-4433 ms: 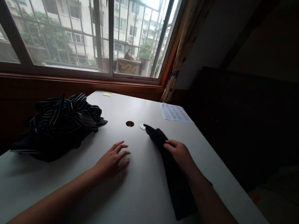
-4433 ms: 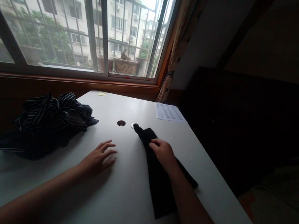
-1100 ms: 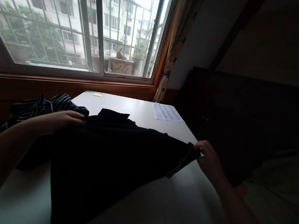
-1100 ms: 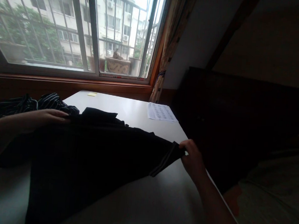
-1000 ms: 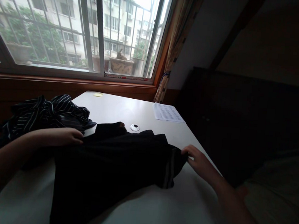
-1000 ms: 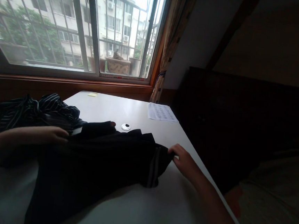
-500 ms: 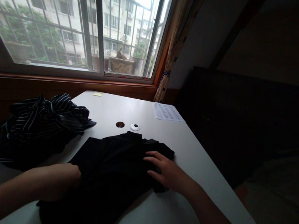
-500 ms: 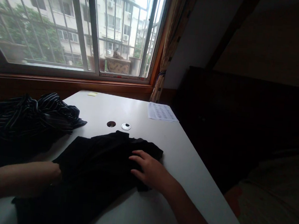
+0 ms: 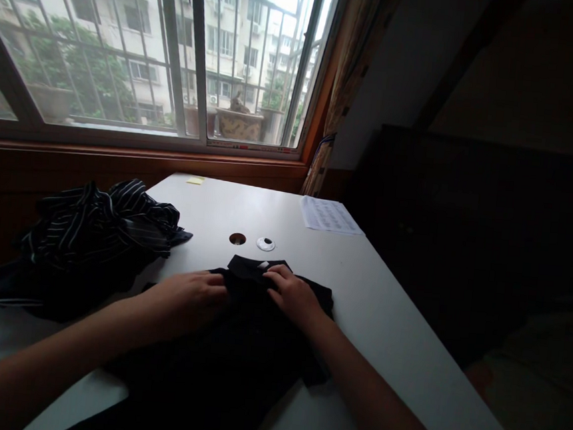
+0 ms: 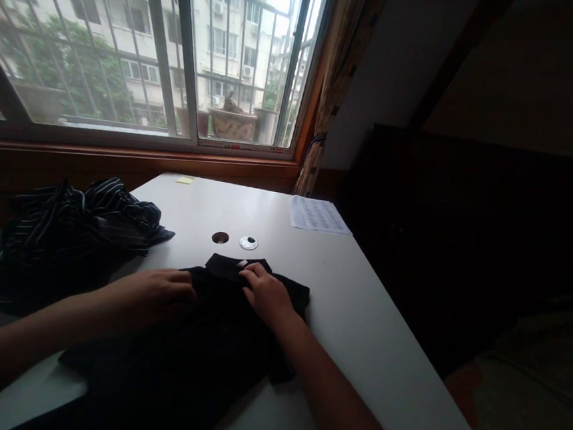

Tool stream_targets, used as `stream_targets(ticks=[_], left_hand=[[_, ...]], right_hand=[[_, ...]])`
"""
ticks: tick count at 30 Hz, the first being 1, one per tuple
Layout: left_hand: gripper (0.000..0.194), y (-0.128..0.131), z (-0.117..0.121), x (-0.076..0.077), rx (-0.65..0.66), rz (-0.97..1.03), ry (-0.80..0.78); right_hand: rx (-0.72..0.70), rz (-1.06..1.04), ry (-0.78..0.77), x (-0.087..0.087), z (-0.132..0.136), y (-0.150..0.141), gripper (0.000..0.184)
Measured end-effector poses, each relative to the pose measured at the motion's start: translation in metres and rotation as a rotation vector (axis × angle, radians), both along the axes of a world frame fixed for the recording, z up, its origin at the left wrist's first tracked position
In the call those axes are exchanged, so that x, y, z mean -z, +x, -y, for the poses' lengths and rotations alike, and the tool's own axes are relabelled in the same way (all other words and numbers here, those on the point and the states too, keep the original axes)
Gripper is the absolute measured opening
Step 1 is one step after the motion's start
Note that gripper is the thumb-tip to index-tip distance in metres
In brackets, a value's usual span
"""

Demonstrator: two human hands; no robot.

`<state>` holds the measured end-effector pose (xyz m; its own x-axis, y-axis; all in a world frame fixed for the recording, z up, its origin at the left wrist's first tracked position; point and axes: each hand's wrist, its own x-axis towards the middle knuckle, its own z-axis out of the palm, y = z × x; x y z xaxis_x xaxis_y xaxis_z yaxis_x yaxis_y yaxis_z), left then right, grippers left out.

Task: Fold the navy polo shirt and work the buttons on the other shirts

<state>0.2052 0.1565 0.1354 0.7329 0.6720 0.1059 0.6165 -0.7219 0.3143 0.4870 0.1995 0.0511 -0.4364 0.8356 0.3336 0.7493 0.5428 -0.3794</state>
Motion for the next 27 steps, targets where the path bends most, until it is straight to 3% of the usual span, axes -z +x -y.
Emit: stream_targets(ticks=[4,8,12,16,19,21,24,27], left_hand=[[0.027,0.041,-0.043,0.022,-0.001,0.061,0.116],[0.031,0.068,-0.083,0.051,0.003,0.191,0.010],[0.018,0.077,-0.112,0.083,-0.025,0.301,-0.087],[0.026,0.075,-0.117,0.105,-0.139,0.458,-0.093],[0.023,0.074,-0.109,0.108,-0.269,0.615,0.061],[0.011,0.075,-0.101,0.103,-0.258,0.642,0.144],[0.012,0.078,-0.090,0.095,-0.103,0.566,0.033],[0.012,0.084,-0.086,0.092,-0.081,0.495,-0.083]], right_hand=[[0.022,-0.054,-0.011,0.013,-0.005,0.000,0.028],[0.042,-0.139,-0.012,0.019,-0.007,0.006,0.020],[0.040,-0.236,-0.022,0.019,-0.013,0.012,0.011],[0.025,-0.364,-0.079,0.019,-0.020,0.015,0.006],[0.089,-0.510,-0.163,0.020,-0.022,0.015,0.006],[0.157,-0.561,-0.197,0.022,-0.022,0.015,0.010],[0.172,-0.580,-0.165,0.024,-0.020,0.014,0.014],[0.106,-0.567,-0.056,0.024,-0.017,0.013,0.014]])
